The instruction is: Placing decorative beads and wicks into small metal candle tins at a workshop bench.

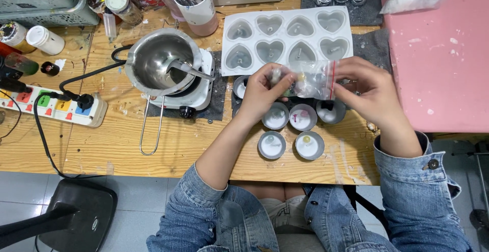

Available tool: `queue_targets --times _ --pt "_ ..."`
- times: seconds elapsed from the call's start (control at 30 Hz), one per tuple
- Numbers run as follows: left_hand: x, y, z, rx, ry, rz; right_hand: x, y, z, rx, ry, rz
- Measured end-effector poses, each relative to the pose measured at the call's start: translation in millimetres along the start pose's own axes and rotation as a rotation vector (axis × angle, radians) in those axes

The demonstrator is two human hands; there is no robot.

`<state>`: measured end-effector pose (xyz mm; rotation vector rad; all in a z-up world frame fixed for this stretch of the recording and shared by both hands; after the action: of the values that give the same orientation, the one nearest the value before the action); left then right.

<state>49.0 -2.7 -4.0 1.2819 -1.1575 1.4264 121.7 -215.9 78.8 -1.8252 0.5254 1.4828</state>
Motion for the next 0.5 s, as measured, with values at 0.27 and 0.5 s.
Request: queue_targets --times 0.27,0.5 --pt "1 9 16 -0.064 -0.052 0.033 1 0 10 -0.159 0.316 -0.171" --pt "3 10 21 -0.06 0.006 -0.076 -11 -3 14 -0.166 0.361 -0.113"
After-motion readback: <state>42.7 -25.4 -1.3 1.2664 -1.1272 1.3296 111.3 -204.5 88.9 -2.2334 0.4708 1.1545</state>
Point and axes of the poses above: each hand's wrist, its own y-axis away from the middle knuckle, its own z-axis out of the palm, x = y × z, the point moved 5 cm from there along -y, towards the middle knuckle, and after that the axes turned 12 degrees about -y, right-handed, at the moved point
